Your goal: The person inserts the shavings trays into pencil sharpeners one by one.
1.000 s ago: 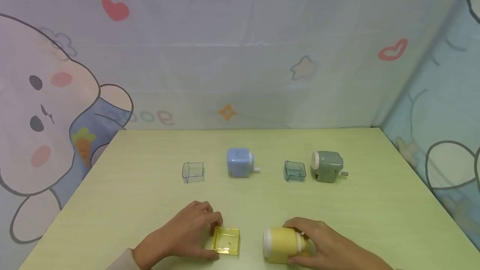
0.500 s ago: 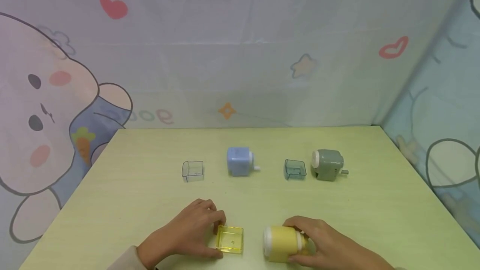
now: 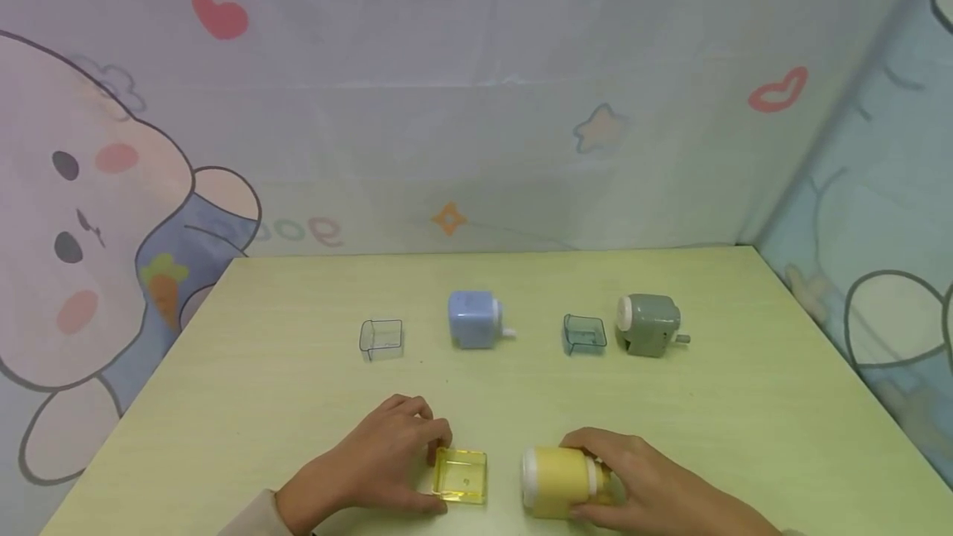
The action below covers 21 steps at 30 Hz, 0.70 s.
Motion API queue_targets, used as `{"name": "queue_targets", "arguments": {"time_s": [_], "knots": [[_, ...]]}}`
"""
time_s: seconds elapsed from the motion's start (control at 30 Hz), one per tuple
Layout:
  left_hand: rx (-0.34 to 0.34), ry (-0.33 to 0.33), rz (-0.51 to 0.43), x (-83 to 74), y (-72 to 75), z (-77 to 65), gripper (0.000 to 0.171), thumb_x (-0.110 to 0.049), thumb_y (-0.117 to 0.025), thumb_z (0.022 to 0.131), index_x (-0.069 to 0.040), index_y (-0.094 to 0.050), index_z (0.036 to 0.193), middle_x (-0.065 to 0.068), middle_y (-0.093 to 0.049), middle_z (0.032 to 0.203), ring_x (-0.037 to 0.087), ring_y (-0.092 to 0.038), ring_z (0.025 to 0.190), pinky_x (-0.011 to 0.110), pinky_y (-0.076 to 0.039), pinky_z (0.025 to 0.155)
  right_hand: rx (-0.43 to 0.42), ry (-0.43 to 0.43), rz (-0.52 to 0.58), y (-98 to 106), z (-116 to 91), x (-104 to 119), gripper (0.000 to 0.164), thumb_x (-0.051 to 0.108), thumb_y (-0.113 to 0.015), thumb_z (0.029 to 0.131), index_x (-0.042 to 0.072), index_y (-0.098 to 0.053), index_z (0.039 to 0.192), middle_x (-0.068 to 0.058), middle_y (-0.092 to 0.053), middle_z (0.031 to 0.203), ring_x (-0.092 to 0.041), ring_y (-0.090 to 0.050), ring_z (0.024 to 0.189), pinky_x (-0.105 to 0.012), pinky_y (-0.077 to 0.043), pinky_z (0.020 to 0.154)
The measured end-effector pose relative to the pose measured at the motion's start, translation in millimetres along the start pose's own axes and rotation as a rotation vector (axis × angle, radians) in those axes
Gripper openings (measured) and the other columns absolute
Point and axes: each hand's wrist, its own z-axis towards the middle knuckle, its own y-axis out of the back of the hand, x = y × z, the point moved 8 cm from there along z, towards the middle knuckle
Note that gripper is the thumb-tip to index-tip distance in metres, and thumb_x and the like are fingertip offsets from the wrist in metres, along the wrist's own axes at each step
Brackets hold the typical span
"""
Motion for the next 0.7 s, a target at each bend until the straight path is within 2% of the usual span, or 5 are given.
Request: {"name": "queue_targets", "arguments": {"time_s": [0.23,0.5,0.7], "knots": [[-0.011,-0.024,-0.006,-5.9,-1.5,4.0,0.049,-0.07,-0.064,0.063,-0.031,-0.05,0.089,-0.024,-0.042,0.074,0.003,-0.038,0.085,0.034,-0.033,0.087,-0.001,0.006,-0.002,0,1,3,0.044,0.035,-0.069,0.08,0.026,-0.045,0.116,0.016,-0.052,0.096,-0.001,-0.05,0.08,-0.023,-0.046,0.068],[-0.015,-0.042,0.012,-11.2,-4.9,9.3,0.049,-0.071,-0.063,0.063,-0.032,-0.05,0.088,-0.024,-0.043,0.076,0.004,-0.038,0.086,0.033,-0.032,0.087,0.028,-0.046,0.013,-2,1,0,0.042,0.038,-0.068,0.081,0.027,-0.046,0.115,0.016,-0.052,0.097,-0.002,-0.05,0.08,-0.024,-0.046,0.07],[-0.025,-0.057,0.022,-15.7,-4.4,14.8,0.049,-0.072,-0.062,0.063,-0.032,-0.048,0.087,-0.024,-0.042,0.076,0.004,-0.037,0.086,0.033,-0.032,0.086,0.013,-0.027,0.001,-1,0,0,0.042,0.038,-0.068,0.081,0.027,-0.045,0.115,0.017,-0.052,0.096,-0.002,-0.05,0.08,-0.023,-0.046,0.07]]}}
